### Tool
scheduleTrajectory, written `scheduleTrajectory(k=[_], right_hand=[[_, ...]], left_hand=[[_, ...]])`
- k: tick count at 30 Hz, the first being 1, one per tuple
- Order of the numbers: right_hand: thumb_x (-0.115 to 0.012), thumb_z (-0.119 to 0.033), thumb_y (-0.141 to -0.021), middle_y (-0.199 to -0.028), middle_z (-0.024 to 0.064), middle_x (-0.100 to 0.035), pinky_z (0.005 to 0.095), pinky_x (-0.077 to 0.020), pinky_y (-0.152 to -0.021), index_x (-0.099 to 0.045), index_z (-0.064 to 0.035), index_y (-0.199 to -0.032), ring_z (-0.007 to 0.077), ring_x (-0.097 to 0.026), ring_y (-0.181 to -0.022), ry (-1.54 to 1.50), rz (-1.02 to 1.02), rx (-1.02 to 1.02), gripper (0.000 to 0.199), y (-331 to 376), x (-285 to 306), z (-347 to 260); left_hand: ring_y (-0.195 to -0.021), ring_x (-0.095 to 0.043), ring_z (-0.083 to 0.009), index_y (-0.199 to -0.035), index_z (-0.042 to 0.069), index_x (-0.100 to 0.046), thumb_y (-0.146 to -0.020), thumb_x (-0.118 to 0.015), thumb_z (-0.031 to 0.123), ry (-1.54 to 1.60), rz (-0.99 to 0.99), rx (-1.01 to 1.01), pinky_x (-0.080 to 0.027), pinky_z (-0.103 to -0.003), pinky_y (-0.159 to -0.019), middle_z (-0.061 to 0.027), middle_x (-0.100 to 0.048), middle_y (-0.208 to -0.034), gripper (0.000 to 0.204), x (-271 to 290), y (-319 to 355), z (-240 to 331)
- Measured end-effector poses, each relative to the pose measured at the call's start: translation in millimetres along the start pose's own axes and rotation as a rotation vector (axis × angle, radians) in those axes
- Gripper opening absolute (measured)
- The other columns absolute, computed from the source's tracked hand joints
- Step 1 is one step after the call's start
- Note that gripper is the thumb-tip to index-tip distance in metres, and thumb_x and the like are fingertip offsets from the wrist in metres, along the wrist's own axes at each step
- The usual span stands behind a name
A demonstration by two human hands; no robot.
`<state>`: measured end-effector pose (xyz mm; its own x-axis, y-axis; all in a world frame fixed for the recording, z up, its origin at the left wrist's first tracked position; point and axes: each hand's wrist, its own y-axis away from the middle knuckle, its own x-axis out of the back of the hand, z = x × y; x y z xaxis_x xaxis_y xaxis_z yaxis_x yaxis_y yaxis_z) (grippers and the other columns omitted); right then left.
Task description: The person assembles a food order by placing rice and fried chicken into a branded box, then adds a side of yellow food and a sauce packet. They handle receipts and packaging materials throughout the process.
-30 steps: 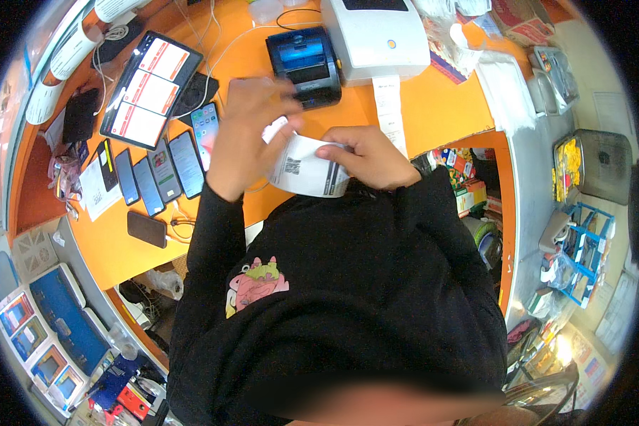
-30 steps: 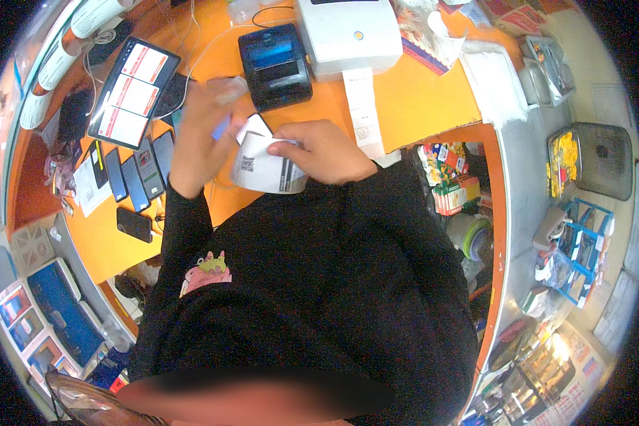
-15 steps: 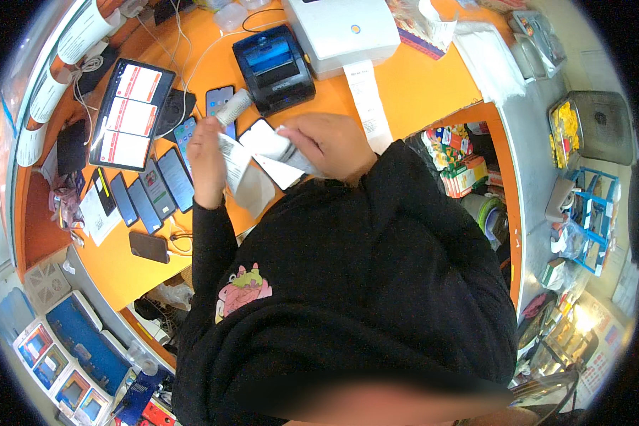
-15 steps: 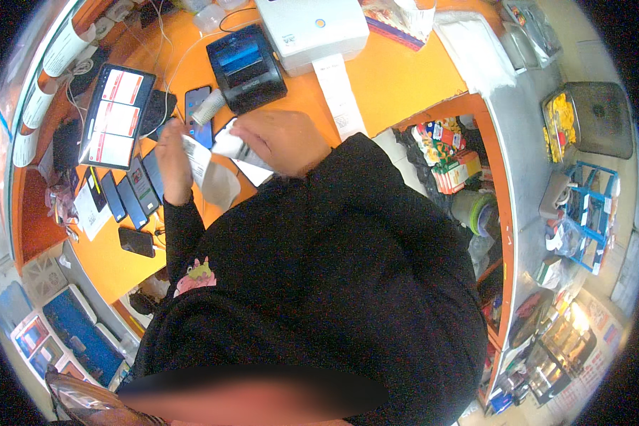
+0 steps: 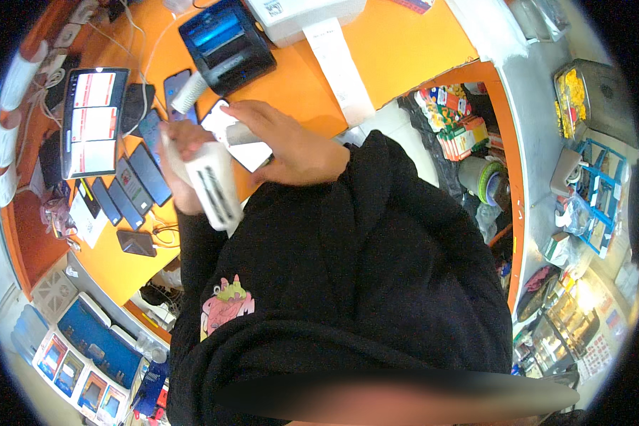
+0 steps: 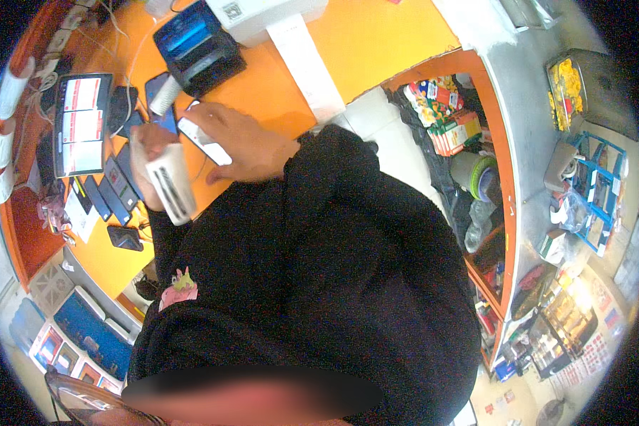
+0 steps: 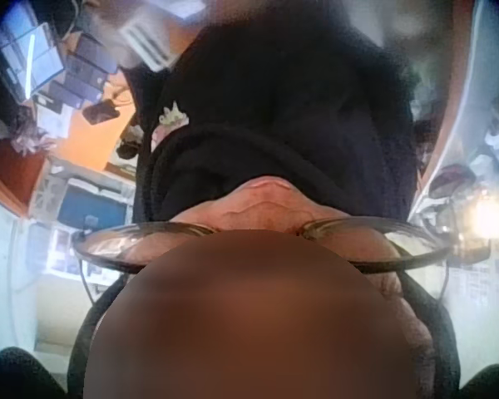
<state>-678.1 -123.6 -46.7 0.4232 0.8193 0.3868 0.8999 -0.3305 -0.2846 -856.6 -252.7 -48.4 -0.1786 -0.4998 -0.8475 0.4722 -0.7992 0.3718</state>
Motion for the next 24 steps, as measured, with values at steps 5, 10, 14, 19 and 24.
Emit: scheduleTrajectory(k=[5, 10, 14, 19, 24], right_hand=[[-0.083, -0.015, -0.071, -0.12, 0.0179, -0.059, 0.0391, -0.0381, -0.106, -0.054, -0.0072, -0.13, 0.0337, -0.05, -0.122, -0.266, -0.083, 0.134, 0.066, 31.4, 27.3, 14.3], [-0.068, -0.002, -0.087, -0.127, 0.0155, -0.059, 0.0394, -0.0431, -0.101, -0.026, -0.0006, -0.147, 0.0241, -0.054, -0.121, -0.875, -0.015, -0.518, 0.074, 70.0, 48.7, 14.9], [-0.062, 0.007, -0.088, -0.133, 0.0219, -0.053, 0.0358, -0.0441, -0.1, -0.006, -0.0055, -0.154, 0.0252, -0.053, -0.123, -0.769, 0.031, -0.552, 0.087, 83.6, 58.9, 32.5], [-0.063, 0.0, -0.089, -0.138, 0.0216, -0.049, 0.0336, -0.0409, -0.102, -0.013, -0.0067, -0.154, 0.0228, -0.052, -0.124, -0.829, 0.089, -0.67, 0.082, 90.6, 68.5, 40.1], [-0.06, 0.004, -0.09, -0.133, 0.024, -0.055, 0.0352, -0.0404, -0.103, -0.006, -0.0066, -0.154, 0.025, -0.053, -0.124, -0.806, 0.054, -0.712, 0.085, 96.7, 76.5, 42.3]], left_hand=[[-0.055, -0.041, -0.008, -0.081, 0.015, -0.046, -0.104, -0.042, 0.038, -0.2, 0.146, 0.231, -0.041, -0.024, -0.056, 0.0048, -0.035, -0.061, 0.032, 3.9, 6.2, -83.8], [-0.101, -0.063, -0.0213, -0.12, -0.001, -0.055, -0.096, -0.033, 0.066, -0.441, 0.085, 0.43, -0.05, -0.034, -0.09, -0.0138, -0.063, -0.11, 0.075, -1.5, 3.7, -104.6], [-0.123, -0.051, -0.0232, -0.143, -0.002, -0.037, -0.085, -0.05, 0.072, -0.86, -0.125, 0.555, -0.04, -0.034, -0.103, -0.0156, -0.052, -0.133, 0.096, -13.1, 8.0, -120.6], [-0.13, -0.046, -0.0265, -0.151, 0.003, -0.025, -0.073, -0.068, 0.068, -0.59, -0.015, 0.504, -0.036, -0.038, -0.108, -0.0167, -0.044, -0.143, 0.11, -22.9, 14.4, -153.1], [-0.135, -0.041, -0.0281, -0.149, -0.001, -0.024, -0.069, -0.07, 0.071, -0.626, -0.077, 0.595, -0.031, -0.039, -0.112, -0.0169, -0.041, -0.146, 0.117, -6.1, 12.1, -144.9]])
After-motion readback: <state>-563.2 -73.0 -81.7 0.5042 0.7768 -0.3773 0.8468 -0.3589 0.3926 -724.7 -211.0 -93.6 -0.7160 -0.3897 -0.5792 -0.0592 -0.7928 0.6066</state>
